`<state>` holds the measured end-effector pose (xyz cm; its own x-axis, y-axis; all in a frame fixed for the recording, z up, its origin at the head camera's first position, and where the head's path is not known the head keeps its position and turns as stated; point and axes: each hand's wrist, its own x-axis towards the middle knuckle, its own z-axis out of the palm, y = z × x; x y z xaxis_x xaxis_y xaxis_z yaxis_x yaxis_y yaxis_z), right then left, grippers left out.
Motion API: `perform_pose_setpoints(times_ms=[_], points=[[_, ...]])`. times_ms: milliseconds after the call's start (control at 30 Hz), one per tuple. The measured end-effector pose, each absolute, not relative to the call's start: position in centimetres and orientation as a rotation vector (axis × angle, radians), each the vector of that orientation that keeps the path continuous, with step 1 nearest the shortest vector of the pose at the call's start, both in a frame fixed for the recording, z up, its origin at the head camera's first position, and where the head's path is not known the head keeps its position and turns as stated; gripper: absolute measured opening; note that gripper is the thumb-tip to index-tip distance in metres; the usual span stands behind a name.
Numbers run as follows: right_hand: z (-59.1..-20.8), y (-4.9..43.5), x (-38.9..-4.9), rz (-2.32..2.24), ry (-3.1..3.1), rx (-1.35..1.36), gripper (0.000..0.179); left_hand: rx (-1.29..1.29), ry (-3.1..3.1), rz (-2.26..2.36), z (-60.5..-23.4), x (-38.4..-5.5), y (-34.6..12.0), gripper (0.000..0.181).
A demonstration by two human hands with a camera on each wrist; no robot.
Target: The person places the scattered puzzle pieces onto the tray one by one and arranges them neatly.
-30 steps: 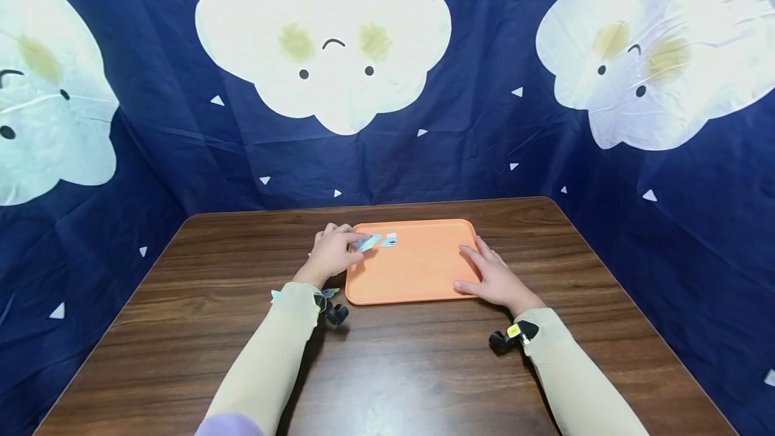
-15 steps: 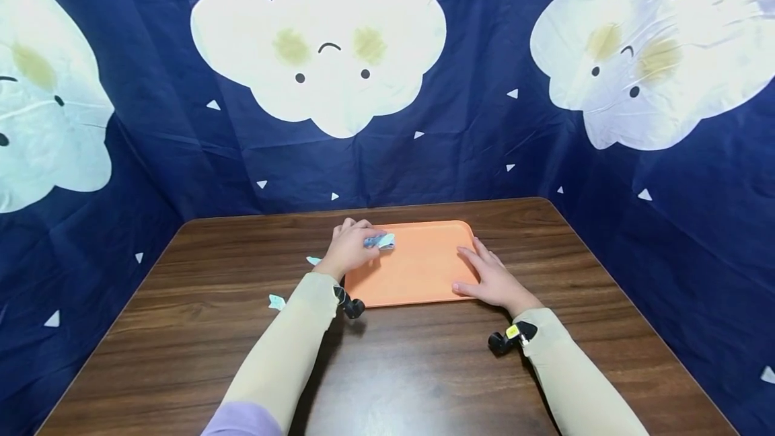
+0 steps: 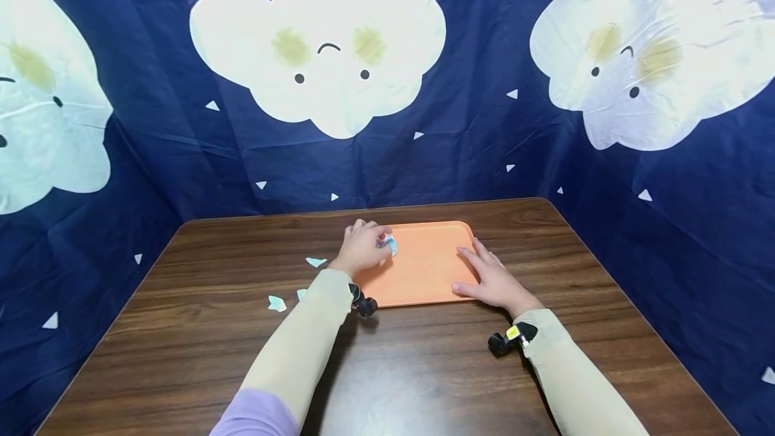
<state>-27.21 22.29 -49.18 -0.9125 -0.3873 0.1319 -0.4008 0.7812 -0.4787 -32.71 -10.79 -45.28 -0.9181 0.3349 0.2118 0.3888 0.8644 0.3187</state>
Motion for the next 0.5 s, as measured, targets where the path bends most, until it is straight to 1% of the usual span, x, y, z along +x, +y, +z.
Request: perform_pose_setpoints(times_ms=[100,167,267,333,500], points=[[-49.2,22.3,-27.2,0.805,-2.938,0.649,0.092,-0.471,-2.933,-0.444,-45.4,-32.5,-10.1,0.052],[-49.1,22.2,-27.2,0.809,-2.936,0.649,0.092,-0.407,-2.962,-0.373,-45.5,-32.5,-9.6,0.055],[-49.1,22.2,-27.2,0.816,-2.936,0.653,0.092,-0.318,-2.989,-0.319,-45.7,-32.5,-9.0,0.048],[-49.0,22.1,-27.2,0.817,-2.936,0.656,0.092,-0.278,-3.002,-0.285,-45.8,-32.6,-8.8,0.040],[-49.1,22.2,-27.2,0.806,-2.939,0.653,0.091,-0.212,-3.032,-0.322,-45.7,-32.7,-8.3,0.026]])
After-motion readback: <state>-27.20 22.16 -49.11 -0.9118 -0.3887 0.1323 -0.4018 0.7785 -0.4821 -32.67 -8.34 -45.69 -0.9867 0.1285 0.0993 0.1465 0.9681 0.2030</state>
